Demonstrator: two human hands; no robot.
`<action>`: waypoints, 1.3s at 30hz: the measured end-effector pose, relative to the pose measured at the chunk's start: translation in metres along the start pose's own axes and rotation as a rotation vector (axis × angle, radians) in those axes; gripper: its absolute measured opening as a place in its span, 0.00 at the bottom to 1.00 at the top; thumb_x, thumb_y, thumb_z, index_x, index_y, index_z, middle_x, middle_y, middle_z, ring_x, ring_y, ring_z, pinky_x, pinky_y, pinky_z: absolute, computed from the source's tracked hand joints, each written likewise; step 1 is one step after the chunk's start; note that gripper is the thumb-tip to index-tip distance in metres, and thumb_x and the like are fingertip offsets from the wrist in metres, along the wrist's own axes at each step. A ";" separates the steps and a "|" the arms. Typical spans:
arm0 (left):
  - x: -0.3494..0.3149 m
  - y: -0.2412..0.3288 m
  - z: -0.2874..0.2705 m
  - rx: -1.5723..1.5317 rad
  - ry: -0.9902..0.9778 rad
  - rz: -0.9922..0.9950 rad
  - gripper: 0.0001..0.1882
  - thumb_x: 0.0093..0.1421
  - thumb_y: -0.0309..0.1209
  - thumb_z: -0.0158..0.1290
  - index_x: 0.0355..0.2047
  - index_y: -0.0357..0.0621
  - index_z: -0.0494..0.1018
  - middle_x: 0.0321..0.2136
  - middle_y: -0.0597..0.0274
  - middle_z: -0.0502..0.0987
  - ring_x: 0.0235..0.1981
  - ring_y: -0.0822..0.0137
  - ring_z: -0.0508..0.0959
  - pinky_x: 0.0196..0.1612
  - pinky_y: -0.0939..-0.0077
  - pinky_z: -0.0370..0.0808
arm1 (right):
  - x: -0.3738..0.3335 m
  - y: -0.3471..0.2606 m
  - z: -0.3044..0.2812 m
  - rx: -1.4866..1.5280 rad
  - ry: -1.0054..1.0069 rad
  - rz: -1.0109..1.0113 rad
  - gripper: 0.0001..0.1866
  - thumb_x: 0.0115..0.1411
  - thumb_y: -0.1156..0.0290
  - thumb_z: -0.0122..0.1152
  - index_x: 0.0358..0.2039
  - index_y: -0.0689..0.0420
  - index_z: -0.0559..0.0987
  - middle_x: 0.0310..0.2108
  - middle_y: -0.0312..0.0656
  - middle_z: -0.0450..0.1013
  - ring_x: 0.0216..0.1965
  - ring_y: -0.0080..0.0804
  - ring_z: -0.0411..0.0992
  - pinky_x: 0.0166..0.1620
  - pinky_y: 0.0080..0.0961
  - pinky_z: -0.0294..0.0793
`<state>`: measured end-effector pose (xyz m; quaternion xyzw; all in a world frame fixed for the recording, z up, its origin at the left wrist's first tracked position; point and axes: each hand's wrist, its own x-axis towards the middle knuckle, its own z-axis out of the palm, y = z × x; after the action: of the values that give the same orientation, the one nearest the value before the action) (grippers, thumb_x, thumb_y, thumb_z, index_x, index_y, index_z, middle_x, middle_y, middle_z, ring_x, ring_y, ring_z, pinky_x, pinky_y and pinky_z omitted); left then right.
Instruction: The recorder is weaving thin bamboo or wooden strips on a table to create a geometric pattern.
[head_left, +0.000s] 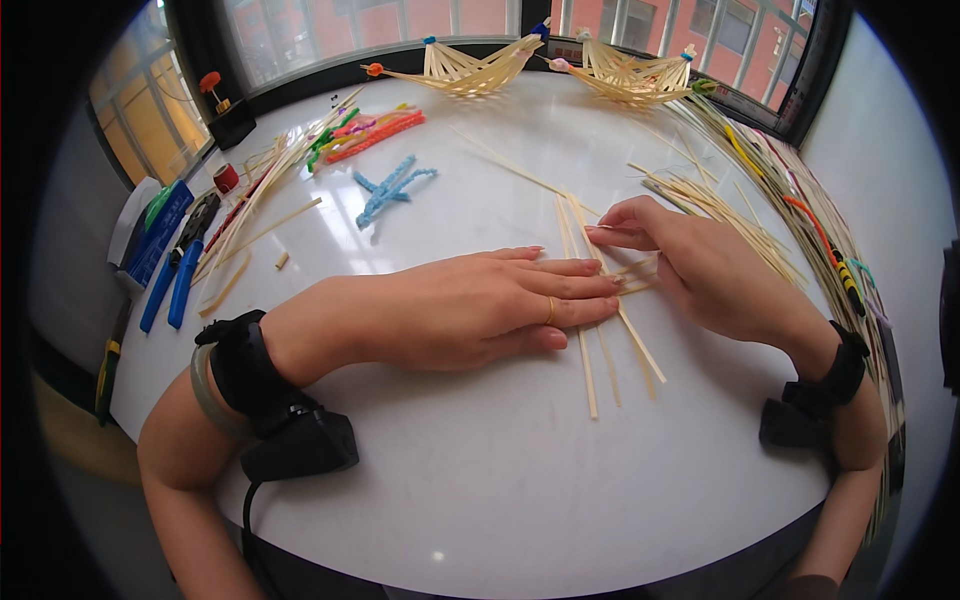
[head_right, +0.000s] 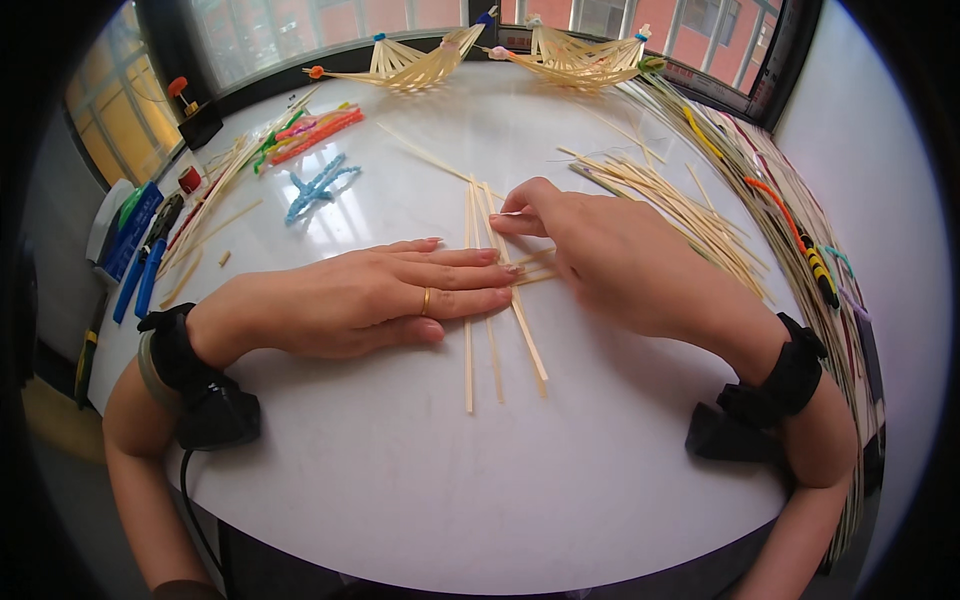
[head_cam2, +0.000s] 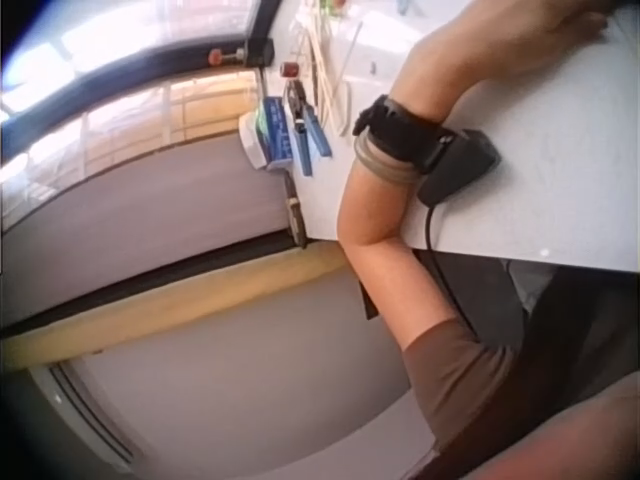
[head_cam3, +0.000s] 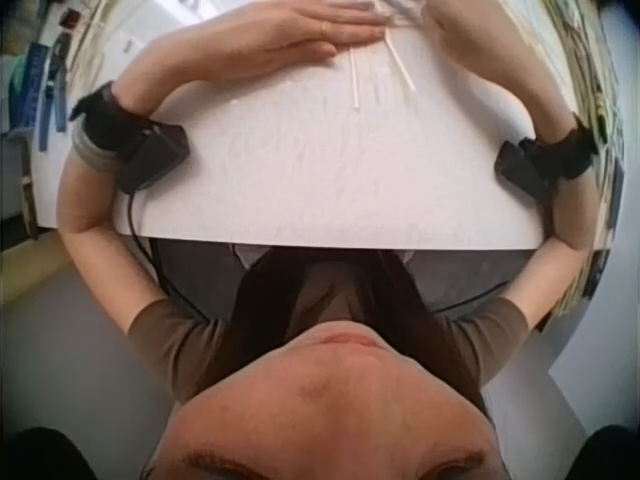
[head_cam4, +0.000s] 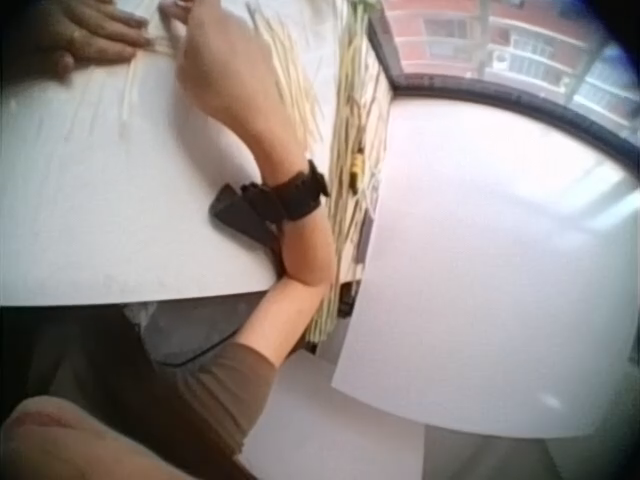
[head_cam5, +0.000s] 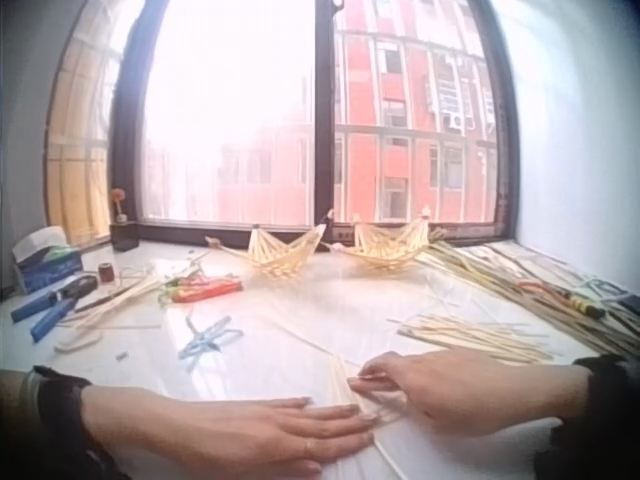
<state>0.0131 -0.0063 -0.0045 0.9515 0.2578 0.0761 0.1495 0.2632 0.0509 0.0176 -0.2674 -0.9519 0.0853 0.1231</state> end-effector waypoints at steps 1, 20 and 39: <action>0.001 0.000 -0.001 0.001 -0.001 0.004 0.28 0.69 0.36 0.41 0.68 0.51 0.53 0.68 0.59 0.54 0.69 0.59 0.52 0.70 0.53 0.46 | 0.000 0.000 -0.001 -0.001 0.002 0.003 0.20 0.55 0.84 0.47 0.50 0.62 0.66 0.48 0.47 0.76 0.45 0.49 0.74 0.47 0.38 0.72; -0.003 -0.013 -0.010 0.096 0.127 -0.031 0.26 0.63 0.27 0.51 0.62 0.55 0.65 0.65 0.60 0.62 0.67 0.51 0.57 0.66 0.53 0.56 | -0.023 -0.064 -0.035 -0.191 -0.218 0.046 0.19 0.51 0.63 0.71 0.41 0.60 0.80 0.29 0.42 0.75 0.27 0.39 0.74 0.32 0.30 0.72; 0.001 0.003 -0.013 0.191 0.411 -0.061 0.18 0.45 0.25 0.67 0.39 0.46 0.82 0.33 0.60 0.83 0.35 0.62 0.78 0.36 0.72 0.77 | -0.016 -0.036 -0.023 -0.164 -0.055 -0.079 0.15 0.51 0.77 0.68 0.41 0.55 0.82 0.29 0.40 0.75 0.30 0.36 0.74 0.34 0.30 0.73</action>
<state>0.0129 -0.0055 0.0085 0.9176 0.3178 0.2389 0.0052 0.2656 0.0145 0.0448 -0.2366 -0.9685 0.0096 0.0776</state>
